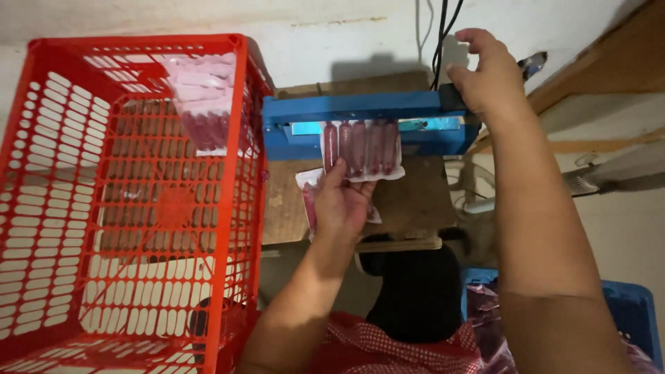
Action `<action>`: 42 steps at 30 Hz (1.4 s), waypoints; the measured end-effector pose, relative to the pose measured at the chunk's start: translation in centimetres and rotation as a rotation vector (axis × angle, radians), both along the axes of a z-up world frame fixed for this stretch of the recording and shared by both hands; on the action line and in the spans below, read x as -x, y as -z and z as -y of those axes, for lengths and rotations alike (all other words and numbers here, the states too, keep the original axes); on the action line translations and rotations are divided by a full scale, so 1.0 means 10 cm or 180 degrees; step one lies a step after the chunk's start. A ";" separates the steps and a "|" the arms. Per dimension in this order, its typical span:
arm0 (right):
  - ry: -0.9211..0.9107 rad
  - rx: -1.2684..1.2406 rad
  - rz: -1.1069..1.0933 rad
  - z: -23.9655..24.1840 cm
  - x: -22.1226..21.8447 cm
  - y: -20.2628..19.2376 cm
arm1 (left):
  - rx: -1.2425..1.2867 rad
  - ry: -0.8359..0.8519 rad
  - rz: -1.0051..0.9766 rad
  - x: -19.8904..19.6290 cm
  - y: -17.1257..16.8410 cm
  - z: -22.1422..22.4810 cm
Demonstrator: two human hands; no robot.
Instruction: The person takes small clear plastic pouches containing processed meat sticks, positions the open edge of each pouch inside a blue heat-sealer, and presses the handle down to seal them before placing the finished packages into a red crate.
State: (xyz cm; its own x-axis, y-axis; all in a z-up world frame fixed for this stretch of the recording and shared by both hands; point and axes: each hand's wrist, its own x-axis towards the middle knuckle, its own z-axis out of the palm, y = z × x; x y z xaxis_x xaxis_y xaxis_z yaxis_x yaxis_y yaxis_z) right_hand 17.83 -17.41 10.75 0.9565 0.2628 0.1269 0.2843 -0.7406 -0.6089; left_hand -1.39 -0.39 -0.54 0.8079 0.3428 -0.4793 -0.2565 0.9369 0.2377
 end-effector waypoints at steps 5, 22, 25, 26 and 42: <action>-0.0097 0.0206 0.0585 0.03 -0.03 -0.15 | 0.0096 0.0019 -0.0101 -0.02 0.04 -0.03; -0.0321 0.1207 0.1825 0.00 -0.11 -0.24 | 0.0196 -0.0038 -0.0401 -0.02 -0.06 -0.01; -0.0355 0.1100 0.1580 0.04 -0.18 0.01 | 0.0144 0.0045 -0.0202 0.01 -0.11 0.00; -0.0402 0.0863 0.1387 0.07 -0.19 0.10 | 0.0165 0.0047 -0.0205 0.01 -0.10 0.00; -0.0238 0.0094 0.0408 0.04 -0.10 0.09 | 0.0138 0.0079 -0.0144 -0.01 -0.10 -0.01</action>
